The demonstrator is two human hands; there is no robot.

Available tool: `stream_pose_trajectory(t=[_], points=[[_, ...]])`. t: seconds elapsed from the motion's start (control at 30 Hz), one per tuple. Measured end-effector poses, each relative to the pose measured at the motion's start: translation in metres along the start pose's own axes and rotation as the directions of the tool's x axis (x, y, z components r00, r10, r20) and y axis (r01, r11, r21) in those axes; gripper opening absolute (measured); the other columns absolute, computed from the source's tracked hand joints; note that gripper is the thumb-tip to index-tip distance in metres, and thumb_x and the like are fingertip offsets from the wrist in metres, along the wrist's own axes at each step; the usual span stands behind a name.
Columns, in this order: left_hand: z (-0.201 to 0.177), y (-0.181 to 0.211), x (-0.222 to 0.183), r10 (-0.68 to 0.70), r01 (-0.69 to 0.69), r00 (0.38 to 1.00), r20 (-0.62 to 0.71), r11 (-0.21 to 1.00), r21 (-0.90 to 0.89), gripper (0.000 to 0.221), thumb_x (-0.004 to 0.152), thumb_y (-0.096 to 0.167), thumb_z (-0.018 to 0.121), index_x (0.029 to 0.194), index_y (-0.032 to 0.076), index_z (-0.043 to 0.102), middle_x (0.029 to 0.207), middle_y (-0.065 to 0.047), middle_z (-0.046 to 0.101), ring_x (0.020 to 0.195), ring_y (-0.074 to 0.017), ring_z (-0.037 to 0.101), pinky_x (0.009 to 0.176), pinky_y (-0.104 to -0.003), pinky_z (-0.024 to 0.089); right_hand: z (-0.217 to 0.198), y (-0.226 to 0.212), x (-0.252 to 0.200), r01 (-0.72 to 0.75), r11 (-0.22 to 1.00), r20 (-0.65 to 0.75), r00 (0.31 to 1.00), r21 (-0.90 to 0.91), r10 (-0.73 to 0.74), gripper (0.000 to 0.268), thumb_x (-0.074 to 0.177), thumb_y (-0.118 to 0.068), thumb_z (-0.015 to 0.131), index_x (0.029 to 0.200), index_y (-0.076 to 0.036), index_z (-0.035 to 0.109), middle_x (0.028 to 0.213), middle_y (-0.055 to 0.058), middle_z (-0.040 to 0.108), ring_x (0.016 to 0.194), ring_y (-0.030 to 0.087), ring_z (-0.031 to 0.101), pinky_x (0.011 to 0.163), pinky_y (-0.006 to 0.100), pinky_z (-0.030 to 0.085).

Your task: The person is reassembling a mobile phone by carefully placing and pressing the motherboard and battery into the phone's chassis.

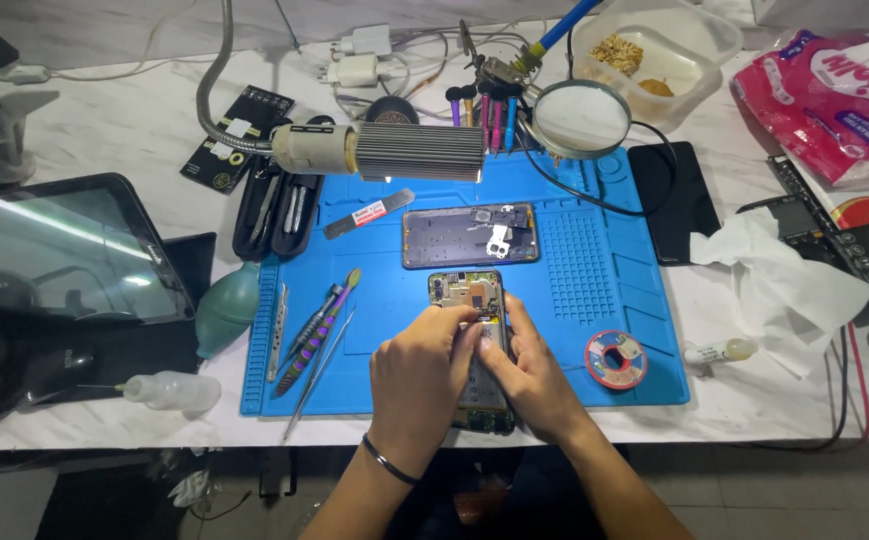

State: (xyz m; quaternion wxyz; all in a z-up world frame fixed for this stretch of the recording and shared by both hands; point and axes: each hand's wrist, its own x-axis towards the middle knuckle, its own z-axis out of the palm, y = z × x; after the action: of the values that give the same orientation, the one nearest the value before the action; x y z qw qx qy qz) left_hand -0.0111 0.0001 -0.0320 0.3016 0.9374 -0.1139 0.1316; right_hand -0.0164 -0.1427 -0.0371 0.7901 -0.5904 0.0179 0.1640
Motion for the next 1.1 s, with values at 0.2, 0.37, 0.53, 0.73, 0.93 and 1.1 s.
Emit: stream_pose_trajectory(t=[0.2,0.37,0.53,0.73,0.93,1.1], points=[[0.002,-0.003,-0.003,0.101,-0.096,0.993,-0.068,0.992,0.078,0.017,0.099,0.030,0.065,0.110,0.020,0.074,0.077,0.004,0.062,0.048,-0.0216,0.059,0.038,-0.035,0.043,-0.002,0.000,0.001,0.018,0.999,0.005,1.000,-0.036,-0.018,0.055,0.096,-0.020,0.053,0.149,-0.013,0.040,0.125,0.017,0.069,0.105,0.025,0.074,0.086,0.041,0.068],[-0.002,-0.008,0.004,0.181,-0.177,0.982,-0.055,0.982,0.068,0.011,0.099,0.027,0.066,0.109,0.026,0.071,0.079,0.007,0.062,0.046,-0.0182,0.055,0.038,-0.032,0.044,-0.004,0.001,0.005,-0.008,1.000,0.009,1.000,0.005,0.008,0.057,0.096,-0.019,0.055,0.150,-0.013,0.040,0.130,0.017,0.068,0.113,0.025,0.072,0.091,0.042,0.067],[-0.012,-0.006,0.011,0.177,-0.177,0.984,0.015,0.982,0.060,0.008,0.100,0.028,0.066,0.104,0.023,0.071,0.077,0.005,0.061,0.044,-0.0203,0.054,0.035,-0.033,0.044,-0.005,0.000,0.007,0.032,0.996,0.053,0.998,-0.080,-0.028,0.055,0.097,-0.020,0.052,0.151,-0.012,0.040,0.128,0.013,0.070,0.109,0.020,0.072,0.089,0.037,0.066],[-0.017,-0.011,0.023,0.152,-0.147,0.977,0.148,0.988,-0.047,0.011,0.094,0.022,0.071,0.103,0.017,0.069,0.090,0.003,0.074,0.066,-0.0205,0.070,0.047,-0.036,0.051,-0.009,0.004,0.009,0.011,0.994,0.058,0.998,-0.105,-0.005,0.057,0.096,-0.021,0.054,0.150,-0.012,0.040,0.111,0.013,0.073,0.096,0.022,0.077,0.081,0.042,0.072],[-0.020,-0.014,0.030,0.151,-0.137,0.962,0.229,0.988,-0.073,0.009,0.098,0.023,0.064,0.093,0.017,0.059,0.083,0.003,0.069,0.063,-0.0247,0.065,0.045,-0.040,0.045,-0.007,0.004,0.009,0.006,0.995,0.035,0.999,-0.096,-0.003,0.056,0.096,-0.020,0.055,0.150,-0.012,0.041,0.118,0.013,0.073,0.103,0.020,0.075,0.086,0.039,0.068],[-0.023,-0.012,0.027,0.151,-0.128,0.965,0.212,0.985,-0.119,0.019,0.093,0.020,0.072,0.110,0.016,0.063,0.086,0.001,0.074,0.070,-0.0210,0.073,0.054,-0.037,0.054,-0.007,0.006,0.007,0.017,1.000,0.056,0.998,-0.025,-0.016,0.057,0.096,-0.020,0.055,0.150,-0.012,0.039,0.121,0.017,0.070,0.105,0.024,0.074,0.086,0.042,0.068]])
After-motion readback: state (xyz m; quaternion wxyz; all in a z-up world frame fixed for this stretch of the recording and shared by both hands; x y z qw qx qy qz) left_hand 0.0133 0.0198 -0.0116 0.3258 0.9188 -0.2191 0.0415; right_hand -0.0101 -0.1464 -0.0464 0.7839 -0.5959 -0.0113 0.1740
